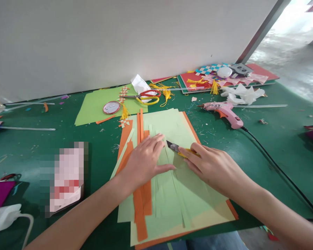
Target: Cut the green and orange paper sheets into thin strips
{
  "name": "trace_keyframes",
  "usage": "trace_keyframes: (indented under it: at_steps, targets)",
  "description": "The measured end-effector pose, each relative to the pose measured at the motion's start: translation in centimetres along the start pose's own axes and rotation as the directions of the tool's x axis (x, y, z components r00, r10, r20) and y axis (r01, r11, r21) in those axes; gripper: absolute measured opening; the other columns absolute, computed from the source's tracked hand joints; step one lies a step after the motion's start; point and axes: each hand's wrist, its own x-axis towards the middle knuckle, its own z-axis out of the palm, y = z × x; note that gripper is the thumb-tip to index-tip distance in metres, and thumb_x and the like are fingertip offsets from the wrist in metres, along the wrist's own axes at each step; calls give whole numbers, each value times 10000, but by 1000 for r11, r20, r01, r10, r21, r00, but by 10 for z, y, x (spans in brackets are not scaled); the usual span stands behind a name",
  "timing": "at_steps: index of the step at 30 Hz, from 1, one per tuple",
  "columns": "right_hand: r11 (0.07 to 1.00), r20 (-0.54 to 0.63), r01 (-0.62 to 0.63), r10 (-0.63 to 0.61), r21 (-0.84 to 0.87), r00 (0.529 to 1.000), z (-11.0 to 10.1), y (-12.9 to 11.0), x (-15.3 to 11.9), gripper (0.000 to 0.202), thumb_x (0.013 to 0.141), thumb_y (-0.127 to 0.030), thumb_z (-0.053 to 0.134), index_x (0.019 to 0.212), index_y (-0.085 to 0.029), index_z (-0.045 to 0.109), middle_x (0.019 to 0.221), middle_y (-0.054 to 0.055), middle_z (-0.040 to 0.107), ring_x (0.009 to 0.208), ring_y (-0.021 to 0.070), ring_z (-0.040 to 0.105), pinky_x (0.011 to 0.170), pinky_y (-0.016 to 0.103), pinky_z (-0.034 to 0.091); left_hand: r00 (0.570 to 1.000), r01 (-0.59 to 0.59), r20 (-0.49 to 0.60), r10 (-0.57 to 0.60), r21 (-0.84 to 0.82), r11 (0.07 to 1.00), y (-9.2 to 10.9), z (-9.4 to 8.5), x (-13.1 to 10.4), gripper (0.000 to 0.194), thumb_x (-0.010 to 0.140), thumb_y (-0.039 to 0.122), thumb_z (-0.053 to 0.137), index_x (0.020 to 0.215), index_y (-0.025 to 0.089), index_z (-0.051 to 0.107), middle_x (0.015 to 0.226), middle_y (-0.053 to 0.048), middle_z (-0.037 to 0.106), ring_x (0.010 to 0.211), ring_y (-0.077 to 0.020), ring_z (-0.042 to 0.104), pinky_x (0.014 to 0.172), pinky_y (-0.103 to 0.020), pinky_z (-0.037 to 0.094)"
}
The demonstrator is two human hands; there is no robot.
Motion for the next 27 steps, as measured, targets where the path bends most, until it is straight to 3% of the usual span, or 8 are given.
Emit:
trace_keyframes:
  at_steps: [9, 20, 27]
  targets:
    - [999, 29, -13, 13, -29, 999, 2, 4, 11, 316, 945, -208, 487, 1231, -169, 615, 833, 27, 555, 618, 132, 567, 509, 290, 374, 1000, -14, 0, 14, 14, 1000, -1, 1, -1, 607, 822, 658, 561, 1112, 126, 533, 1361, -185, 542, 1287, -296, 501, 1077, -454, 429]
    - [998, 28, -7, 8, -57, 1000, 3, 8, 21, 325, 963, -236, 458, 1244, -178, 611, 833, 32, 571, 620, 122, 569, 500, 277, 337, 1000, -15, -20, 15, -15, 1000, 0, 1, -1, 609, 843, 693, 482, 1097, 142, 531, 1348, -178, 554, 1296, -278, 495, 1091, -439, 408]
    - [977, 17, -206, 208, -61, 978, 10, 21, 26, 359, 967, -282, 461, 1304, -219, 569, 880, 40, 623, 638, 145, 596, 458, 271, 328, 1000, 18, 12, -17, -31, 999, 0, 1, -2, 629, 826, 715, 473, 1069, 141, 551, 1353, -183, 550, 1312, -289, 477, 1100, -448, 392]
